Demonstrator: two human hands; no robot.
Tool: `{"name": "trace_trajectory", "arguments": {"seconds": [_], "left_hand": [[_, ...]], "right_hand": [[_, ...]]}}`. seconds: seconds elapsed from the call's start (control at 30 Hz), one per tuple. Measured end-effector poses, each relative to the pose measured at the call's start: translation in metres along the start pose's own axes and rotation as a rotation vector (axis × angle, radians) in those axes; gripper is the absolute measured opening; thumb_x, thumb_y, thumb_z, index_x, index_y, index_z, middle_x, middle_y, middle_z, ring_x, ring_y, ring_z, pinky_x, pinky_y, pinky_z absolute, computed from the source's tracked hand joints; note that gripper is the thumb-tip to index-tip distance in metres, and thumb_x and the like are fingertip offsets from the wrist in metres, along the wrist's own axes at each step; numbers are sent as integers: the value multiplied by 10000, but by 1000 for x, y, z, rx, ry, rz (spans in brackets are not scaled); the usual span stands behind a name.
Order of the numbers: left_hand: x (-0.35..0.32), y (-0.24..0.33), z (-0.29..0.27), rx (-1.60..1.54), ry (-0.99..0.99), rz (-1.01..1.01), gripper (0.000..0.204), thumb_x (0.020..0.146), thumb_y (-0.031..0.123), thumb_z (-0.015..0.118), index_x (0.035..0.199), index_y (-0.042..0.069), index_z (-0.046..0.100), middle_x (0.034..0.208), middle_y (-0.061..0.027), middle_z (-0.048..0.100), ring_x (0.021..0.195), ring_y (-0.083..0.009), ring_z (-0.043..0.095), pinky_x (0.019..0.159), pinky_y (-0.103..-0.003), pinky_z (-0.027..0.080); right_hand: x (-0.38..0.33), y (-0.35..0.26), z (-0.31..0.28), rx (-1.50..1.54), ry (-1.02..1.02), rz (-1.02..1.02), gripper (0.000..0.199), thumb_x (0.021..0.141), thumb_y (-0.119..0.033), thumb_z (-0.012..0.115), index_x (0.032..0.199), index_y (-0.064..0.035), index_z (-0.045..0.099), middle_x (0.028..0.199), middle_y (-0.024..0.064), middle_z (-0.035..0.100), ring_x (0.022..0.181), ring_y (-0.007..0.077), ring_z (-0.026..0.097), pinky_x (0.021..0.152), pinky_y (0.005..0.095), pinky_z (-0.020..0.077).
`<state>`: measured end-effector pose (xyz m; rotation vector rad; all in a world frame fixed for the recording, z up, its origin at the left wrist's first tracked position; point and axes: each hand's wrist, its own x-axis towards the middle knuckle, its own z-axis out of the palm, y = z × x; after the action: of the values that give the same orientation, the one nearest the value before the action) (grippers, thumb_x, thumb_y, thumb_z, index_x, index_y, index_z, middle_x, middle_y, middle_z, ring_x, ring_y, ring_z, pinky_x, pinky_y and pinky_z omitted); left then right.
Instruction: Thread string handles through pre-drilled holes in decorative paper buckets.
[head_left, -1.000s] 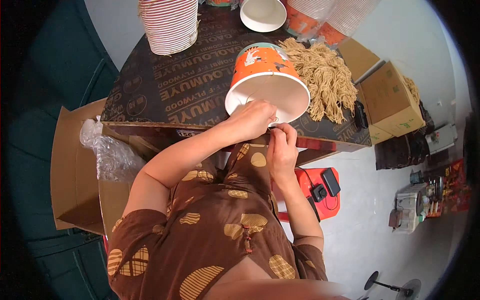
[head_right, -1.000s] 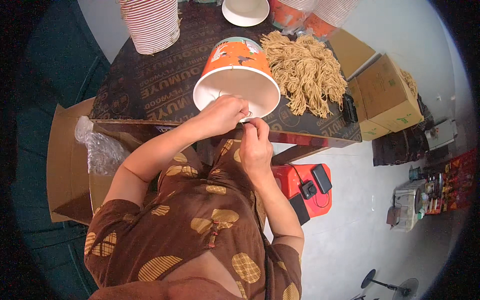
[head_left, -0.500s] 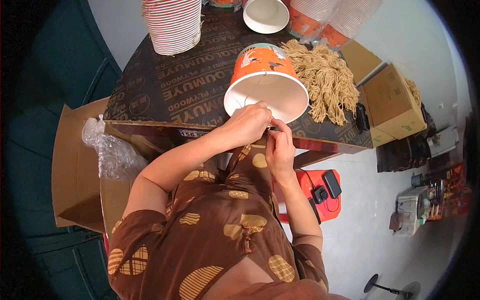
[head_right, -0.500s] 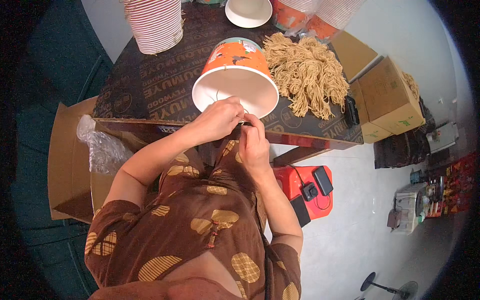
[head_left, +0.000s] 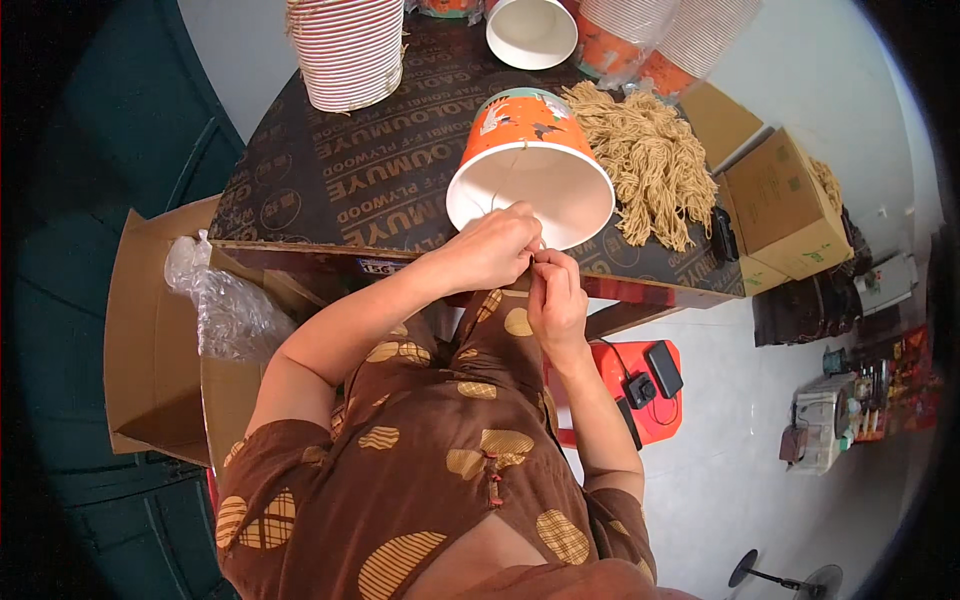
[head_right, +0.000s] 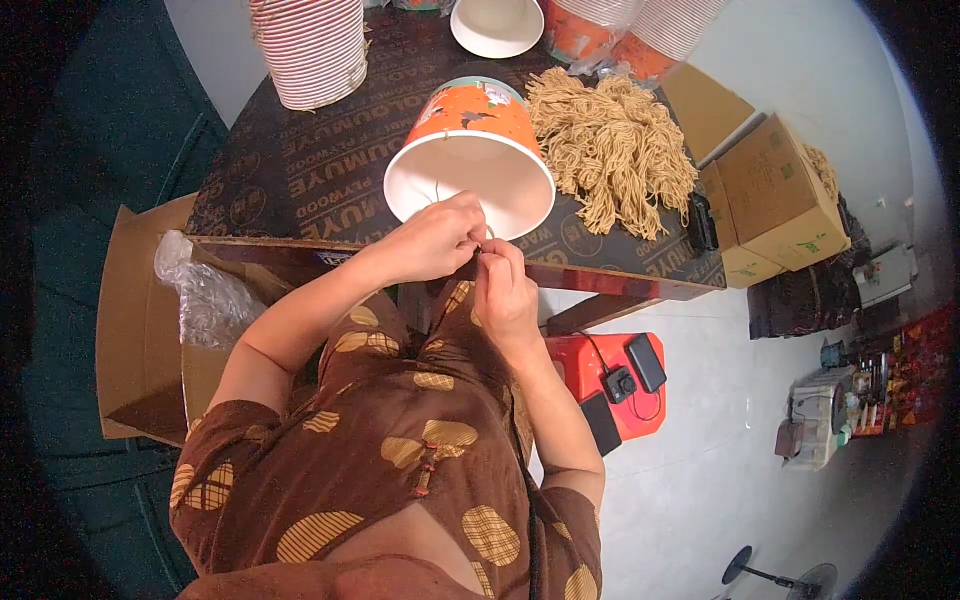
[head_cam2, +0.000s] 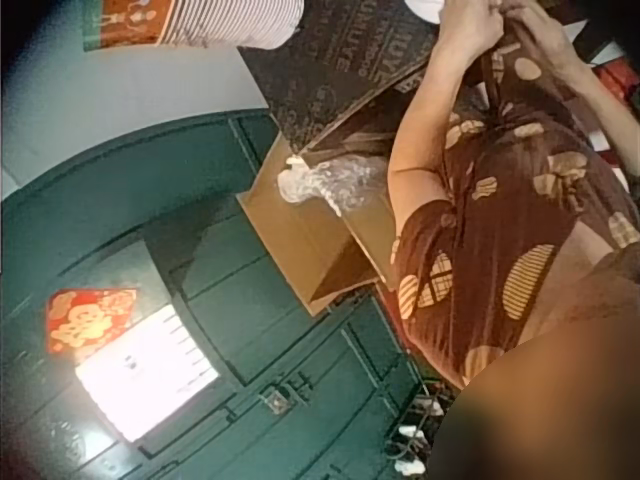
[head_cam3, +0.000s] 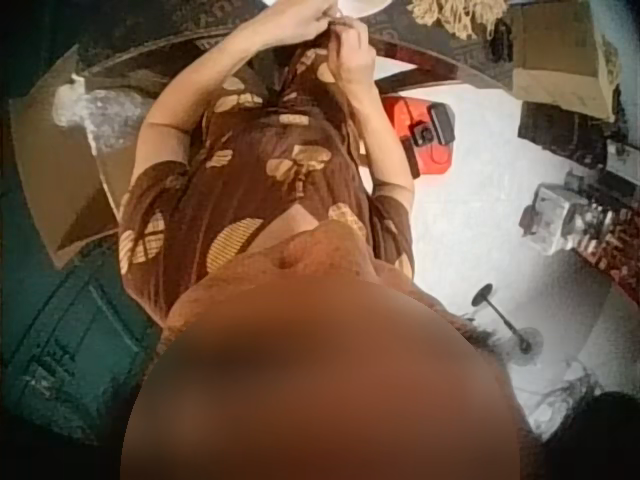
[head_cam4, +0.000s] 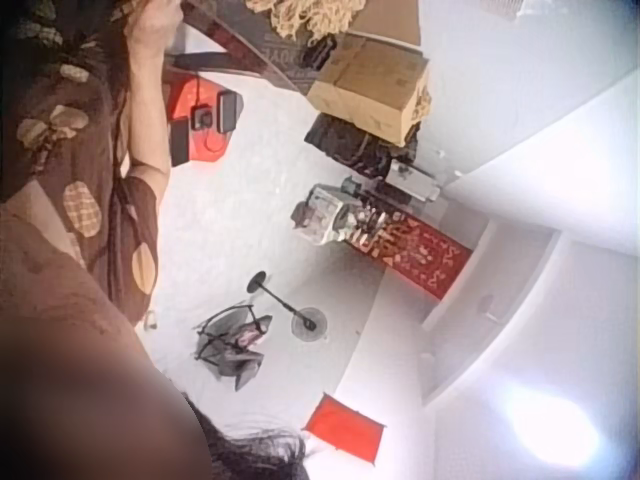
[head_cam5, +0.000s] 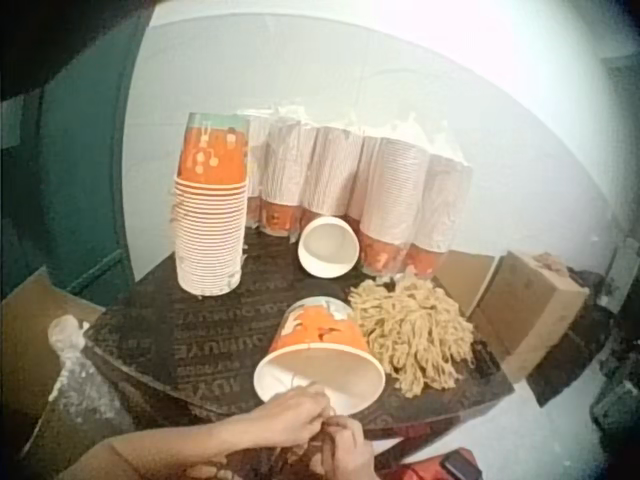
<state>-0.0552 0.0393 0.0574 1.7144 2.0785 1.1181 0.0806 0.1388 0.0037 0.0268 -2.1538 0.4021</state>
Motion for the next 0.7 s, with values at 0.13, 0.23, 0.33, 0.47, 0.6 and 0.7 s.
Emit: {"name": "trace_trajectory", "arguments": {"seconds": [0.13, 0.23, 0.33, 0.47, 0.6, 0.7], "left_hand": [[0, -7, 2, -46, 28, 23, 56, 765, -3, 607, 814, 0, 632, 948, -158, 609, 881, -349, 619, 758, -422, 495], [0, -12, 3, -105, 42, 59, 66, 773, -36, 605, 837, -25, 612, 893, -132, 572, 798, -265, 622, 696, -355, 499], [0, -7, 1, -87, 23, 29, 51, 773, -44, 607, 822, -28, 605, 894, -118, 567, 770, -236, 609, 676, -334, 492], [0, -9, 1, -37, 22, 47, 52, 773, -50, 602, 820, -31, 598, 898, -111, 557, 748, -224, 591, 665, -327, 483], [-1, -5, -3, -79, -24, 31, 56, 768, -53, 596, 820, -35, 592, 888, -111, 544, 746, -220, 579, 658, -327, 476], [-1, -6, -2, -80, -30, 38, 63, 762, -59, 588, 820, -35, 592, 887, -113, 542, 753, -222, 578, 660, -329, 475]], "right_hand": [[-4, 0, 2, 30, 44, -4, 263, 756, 125, 637, 964, 11, 523, 1032, 177, 606, 769, 339, 651, 591, 382, 550], [-4, -4, 2, 3, 56, 27, 250, 771, 115, 634, 970, 12, 524, 1057, 182, 602, 782, 341, 655, 603, 384, 552], [-5, -2, 3, -3, 59, 21, 242, 778, 107, 635, 974, 12, 527, 1067, 184, 598, 782, 344, 656, 597, 387, 551], [-4, -2, 3, -7, 44, 12, 243, 775, 102, 638, 973, 14, 529, 1051, 182, 604, 762, 343, 656, 588, 385, 550], [-5, 0, 3, -23, 20, -5, 253, 762, 99, 641, 975, 18, 531, 1000, 173, 619, 734, 328, 656, 570, 377, 544], [-5, 1, 3, -39, 6, -11, 253, 759, 97, 637, 976, 17, 532, 970, 168, 623, 712, 319, 651, 555, 373, 535]]}}
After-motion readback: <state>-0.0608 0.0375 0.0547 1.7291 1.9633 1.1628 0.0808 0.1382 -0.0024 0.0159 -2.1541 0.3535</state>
